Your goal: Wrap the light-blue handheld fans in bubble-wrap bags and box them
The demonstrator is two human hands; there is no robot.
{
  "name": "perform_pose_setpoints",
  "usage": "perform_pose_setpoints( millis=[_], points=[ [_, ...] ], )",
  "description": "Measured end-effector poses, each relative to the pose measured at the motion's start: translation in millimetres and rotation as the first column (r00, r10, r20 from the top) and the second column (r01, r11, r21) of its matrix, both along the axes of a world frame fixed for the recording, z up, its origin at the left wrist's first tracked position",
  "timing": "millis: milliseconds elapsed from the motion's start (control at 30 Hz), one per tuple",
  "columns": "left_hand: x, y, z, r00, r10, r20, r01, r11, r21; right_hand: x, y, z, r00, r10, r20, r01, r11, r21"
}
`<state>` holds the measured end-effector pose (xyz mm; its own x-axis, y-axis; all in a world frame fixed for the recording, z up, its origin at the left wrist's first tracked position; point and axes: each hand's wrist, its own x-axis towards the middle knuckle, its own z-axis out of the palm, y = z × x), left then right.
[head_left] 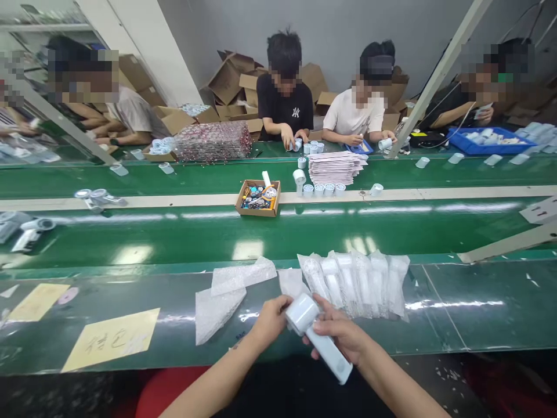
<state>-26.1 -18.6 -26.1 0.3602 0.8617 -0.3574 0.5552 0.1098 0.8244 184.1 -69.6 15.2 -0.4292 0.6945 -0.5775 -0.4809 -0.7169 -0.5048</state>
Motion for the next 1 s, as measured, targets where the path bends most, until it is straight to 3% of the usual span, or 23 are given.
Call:
perform_pose_setpoints(
  millis=[67,133,167,233,300,367,433,600,733,800,900,1000],
  points=[
    [2.6,-2.7,16.0,0.950,0.171,0.260,-0.128,0.976,-0.177,-5.0,4.1,2.1,0.998,0.069,0.010,-0.069,0.997,0.021],
    [4.8,-5.6,29.5,0.850,0.367,0.378,-0.263,0.917,-0.300,-4.2,4.0,3.8,0.988,0.110,0.105,-0.113,0.993,0.024],
    [6.2,-7.1,35.4,0.823,0.402,0.401,-0.293,0.906,-0.306,-2.3,2.4,4.5,0.977,0.125,0.172,-0.130,0.991,0.022],
    [9.4,-10.9,45.3,0.862,0.294,0.413,-0.241,0.954,-0.177,1.6,-3.1,5.5,0.949,0.133,0.285,-0.143,0.990,0.017],
    [11.4,-16.5,51.9,0.940,0.066,0.334,-0.109,0.988,0.111,3.5,-9.6,5.9,0.941,0.074,0.330,-0.083,0.996,0.014],
    [10.7,-24.1,54.2,0.976,-0.107,0.188,0.026,0.921,0.389,3.2,-15.8,5.6,0.945,-0.012,0.327,0.012,1.000,0.003],
    [8.5,-32.4,52.6,0.982,-0.172,0.077,0.101,0.825,0.556,2.7,-21.3,4.9,0.948,-0.059,0.314,0.066,0.998,-0.011],
    [13.4,-43.4,46.8,0.970,-0.234,-0.070,0.210,0.654,0.727,4.0,-27.8,7.8,0.963,-0.129,0.238,0.143,0.989,-0.040],
    [20.4,-36.5,36.0,0.967,-0.217,-0.135,0.242,0.609,0.756,2.3,-26.7,14.0,0.953,-0.160,0.256,0.189,0.978,-0.092],
    [21.0,-33.2,25.7,0.966,-0.190,-0.175,0.257,0.629,0.734,0.7,-26.2,18.0,0.937,-0.171,0.305,0.218,0.967,-0.130],
    [21.8,-29.7,13.3,0.980,-0.124,-0.156,0.189,0.822,0.537,0.3,-24.1,26.7,0.900,-0.223,0.375,0.305,0.936,-0.178],
    [25.4,-21.2,13.6,0.998,0.002,-0.063,0.020,0.940,0.341,0.8,-19.0,34.0,0.887,-0.266,0.379,0.344,0.926,-0.155]
  ],
)
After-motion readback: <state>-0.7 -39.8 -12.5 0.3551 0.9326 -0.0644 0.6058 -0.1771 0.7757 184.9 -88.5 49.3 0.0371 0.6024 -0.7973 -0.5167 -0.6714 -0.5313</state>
